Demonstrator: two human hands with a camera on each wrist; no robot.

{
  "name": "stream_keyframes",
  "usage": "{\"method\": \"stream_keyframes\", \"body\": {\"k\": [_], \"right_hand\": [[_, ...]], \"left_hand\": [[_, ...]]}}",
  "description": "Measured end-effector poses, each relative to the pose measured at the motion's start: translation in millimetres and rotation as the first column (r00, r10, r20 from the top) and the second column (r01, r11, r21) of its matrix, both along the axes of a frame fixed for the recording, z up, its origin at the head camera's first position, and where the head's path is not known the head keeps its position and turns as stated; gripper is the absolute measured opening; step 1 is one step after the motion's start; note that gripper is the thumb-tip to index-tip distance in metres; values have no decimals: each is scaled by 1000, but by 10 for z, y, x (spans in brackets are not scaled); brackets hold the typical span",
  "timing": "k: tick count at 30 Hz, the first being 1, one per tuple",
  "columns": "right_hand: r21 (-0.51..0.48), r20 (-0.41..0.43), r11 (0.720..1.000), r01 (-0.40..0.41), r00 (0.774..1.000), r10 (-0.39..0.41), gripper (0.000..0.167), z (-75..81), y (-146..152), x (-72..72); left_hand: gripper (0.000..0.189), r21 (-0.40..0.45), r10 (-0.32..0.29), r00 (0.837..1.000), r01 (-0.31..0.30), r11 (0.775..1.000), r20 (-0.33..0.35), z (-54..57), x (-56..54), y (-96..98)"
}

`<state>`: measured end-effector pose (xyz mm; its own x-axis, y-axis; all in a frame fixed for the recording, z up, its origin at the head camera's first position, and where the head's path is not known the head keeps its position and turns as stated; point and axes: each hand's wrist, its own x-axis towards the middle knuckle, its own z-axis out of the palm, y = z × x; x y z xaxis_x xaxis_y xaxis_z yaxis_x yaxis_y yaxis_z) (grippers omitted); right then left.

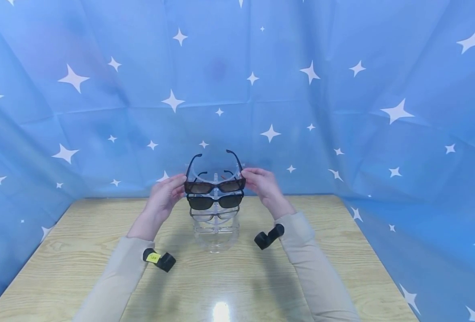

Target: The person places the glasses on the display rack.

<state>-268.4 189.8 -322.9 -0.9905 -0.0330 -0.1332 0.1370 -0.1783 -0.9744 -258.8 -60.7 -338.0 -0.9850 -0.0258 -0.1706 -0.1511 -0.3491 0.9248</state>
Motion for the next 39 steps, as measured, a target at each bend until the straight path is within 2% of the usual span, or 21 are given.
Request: {"method": "stream_keyframes", "body": {"k": [13, 18, 23, 26, 29, 30, 31, 32, 33, 34, 36, 38, 39], "right_hand": [[22, -2, 1000, 1, 1000, -1, 17, -36, 22, -15], [39, -2, 999, 1, 1000, -1, 22, -42, 33, -2], [66, -9, 998, -3, 1000, 4, 29, -76, 98, 46], [91, -22, 996, 1, 1000, 1, 33, -115, 165, 97], [156, -48, 988, 23, 999, -16, 38, -179, 244, 170], [193, -65, 981, 32, 998, -19, 41, -211, 274, 196], [241, -83, 970, 39, 996, -19, 45, -246, 306, 224], [300, -106, 953, 46, 994, -14, 47, -284, 337, 254], [363, -130, 930, 54, 992, -7, 50, -327, 367, 280], [433, -158, 899, 63, 987, 7, 53, -374, 400, 304], [562, -233, 822, 93, 971, 49, 56, -471, 462, 348], [669, -330, 728, 151, 938, 109, 56, -567, 517, 371], [712, -376, 676, 190, 916, 138, 56, -611, 540, 381]], "left_hand": [[41, 2, 3, 1000, -3, 1000, -21, -47, -12, -2], [43, 8, -4, 1000, 4, 1000, -28, -76, -20, -31], [43, 14, 3, 999, -3, 1000, -37, -151, -17, -117], [41, -10, 22, 999, -23, 1000, -49, -223, -6, -196], [38, -128, 40, 995, -51, 990, -87, -313, 21, -292], [38, -194, 47, 992, -69, 979, -115, -347, 35, -324], [37, -277, 51, 987, -92, 957, -153, -388, 49, -358], [37, -362, 47, 977, -121, 924, -208, -431, 63, -392], [37, -443, 37, 962, -158, 883, -269, -478, 75, -426], [38, -517, 15, 941, -198, 833, -337, -529, 87, -459], [43, -633, -51, 887, -286, 719, -459, -633, 102, -522], [51, -712, -148, 829, -356, 606, -540, -722, 114, -574], [56, -748, -199, 808, -381, 543, -555, -760, 119, -595]]}}
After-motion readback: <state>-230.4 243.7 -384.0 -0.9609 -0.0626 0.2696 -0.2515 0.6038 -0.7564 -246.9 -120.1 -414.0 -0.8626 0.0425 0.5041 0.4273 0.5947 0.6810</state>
